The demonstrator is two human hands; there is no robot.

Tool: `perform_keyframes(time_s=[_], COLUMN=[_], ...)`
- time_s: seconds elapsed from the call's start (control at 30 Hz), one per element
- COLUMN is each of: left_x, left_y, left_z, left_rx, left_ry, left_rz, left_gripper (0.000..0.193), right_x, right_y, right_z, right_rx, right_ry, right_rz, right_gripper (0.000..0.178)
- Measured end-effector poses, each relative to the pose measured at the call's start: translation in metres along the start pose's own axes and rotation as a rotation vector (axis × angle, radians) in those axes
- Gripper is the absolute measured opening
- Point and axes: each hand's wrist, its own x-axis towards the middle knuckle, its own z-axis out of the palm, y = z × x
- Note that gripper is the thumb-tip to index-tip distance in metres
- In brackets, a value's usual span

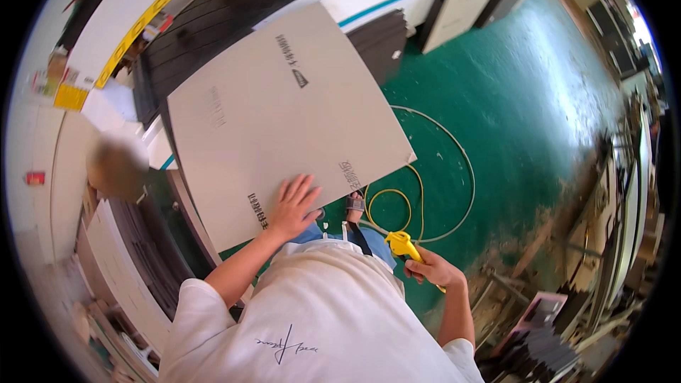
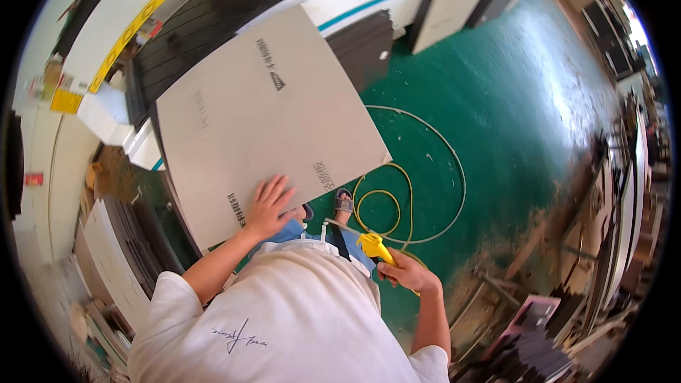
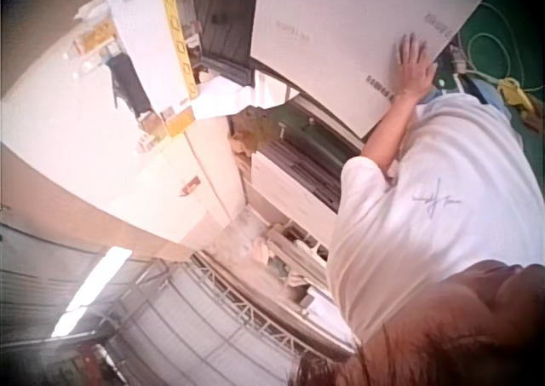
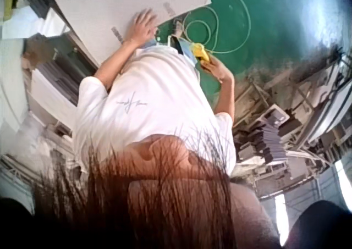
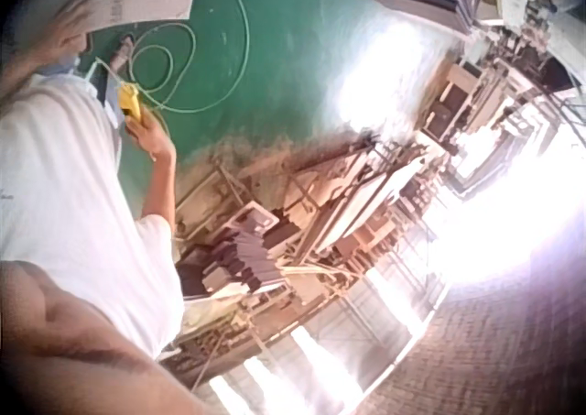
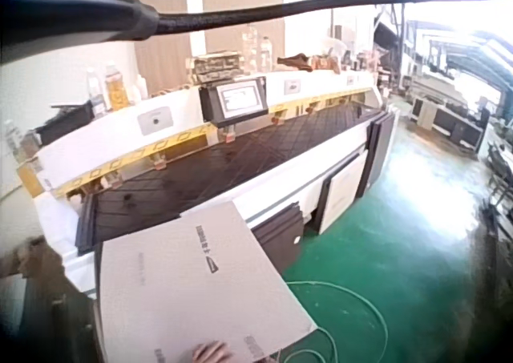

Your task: The person uses a yellow air blow gun to clean dust and debris from the surface of large white panels. They repeatedly pick up panels from a stack, direct the air stream across the surface, flip the panels to clean the other side, and place them back on the stack.

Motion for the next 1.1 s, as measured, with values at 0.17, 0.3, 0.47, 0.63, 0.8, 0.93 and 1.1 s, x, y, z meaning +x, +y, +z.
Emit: perform_keyframes(time_s=[0.17,0.3,0.47,0.63,0.8,0.93,1.1], left_x=[-0.133,-0.207,-0.327,-0.247,-0.213,-0.259,-0.293], left_y=[-0.076,-0.143,-0.17,-0.117,-0.111,-0.162,-0.177], left_z=[-0.013,-0.008,-0.008,-0.088,-0.114,-0.121,-0.042], left_rx=[0.094,0.173,0.116,-0.694,-1.528,-1.429,-0.276], left_ry=[0.279,0.513,0.593,0.557,1.14,1.069,0.393], left_rz=[-0.54,-1.01,-1.457,-0.866,-0.808,-1.032,-1.103], left_gripper=[0.06,0.052,0.048,0.054,0.04,0.021,0.05], right_x=[0.052,0.106,0.208,0.29,0.271,0.29,0.306], right_y=[-0.027,-0.059,-0.133,-0.145,-0.195,-0.295,-0.468], right_z=[0.013,0.05,0.177,0.337,0.402,0.307,0.167], right_rx=[-0.113,-0.406,-0.35,-0.069,-0.94,-0.986,-0.712], right_ry=[0.018,-0.374,-0.423,-0.175,-0.605,-0.051,0.254], right_rz=[-0.063,0.026,-0.248,-0.704,-1.266,-0.861,-0.777], right_gripper=[0.03,0.028,0.037,0.038,0.032,0.033,0.026])
